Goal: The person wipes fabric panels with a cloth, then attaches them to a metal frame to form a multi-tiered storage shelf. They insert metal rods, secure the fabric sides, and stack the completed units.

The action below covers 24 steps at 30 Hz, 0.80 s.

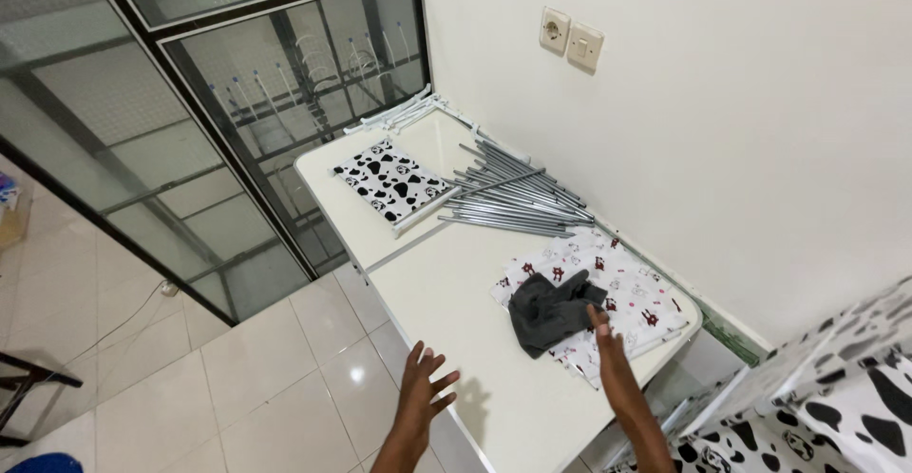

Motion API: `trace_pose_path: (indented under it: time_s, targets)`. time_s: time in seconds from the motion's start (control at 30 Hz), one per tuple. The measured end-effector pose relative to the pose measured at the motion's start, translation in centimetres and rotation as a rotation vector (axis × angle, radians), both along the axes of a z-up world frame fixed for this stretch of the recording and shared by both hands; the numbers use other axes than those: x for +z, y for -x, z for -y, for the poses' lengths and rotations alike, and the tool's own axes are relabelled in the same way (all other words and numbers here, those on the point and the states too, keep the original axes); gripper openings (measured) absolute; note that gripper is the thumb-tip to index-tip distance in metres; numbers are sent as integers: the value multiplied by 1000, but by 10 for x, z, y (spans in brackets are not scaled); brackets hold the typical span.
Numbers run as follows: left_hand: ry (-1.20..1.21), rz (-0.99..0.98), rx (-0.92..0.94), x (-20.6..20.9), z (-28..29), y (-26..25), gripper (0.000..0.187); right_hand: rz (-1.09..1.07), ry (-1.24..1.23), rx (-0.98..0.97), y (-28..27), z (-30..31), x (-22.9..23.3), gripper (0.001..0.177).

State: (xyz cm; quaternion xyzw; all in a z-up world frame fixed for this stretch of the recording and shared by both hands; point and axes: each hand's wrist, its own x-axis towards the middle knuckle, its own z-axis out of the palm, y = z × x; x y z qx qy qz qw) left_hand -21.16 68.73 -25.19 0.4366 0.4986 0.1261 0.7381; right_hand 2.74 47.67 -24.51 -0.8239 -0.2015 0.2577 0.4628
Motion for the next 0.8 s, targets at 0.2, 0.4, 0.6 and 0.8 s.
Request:
trace_pose_path:
  time_s: [0.2, 0.4, 0.6, 0.8]
  targets:
    - [177, -21, 164, -94, -143, -37, 61, -603, -155, -145, -10, -50, -116, 93]
    - [186, -8, 127, -174, -326, -116, 54, -849, 24, -534, -50, -109, -196, 92]
    - [-80, 12, 47, -223, -472, -212, 69, -893, -63, -671, -73, -208, -211, 91]
    - [286, -160, 15, -223, -520, -246, 46, -763, -70, -634, -67, -234, -205, 79]
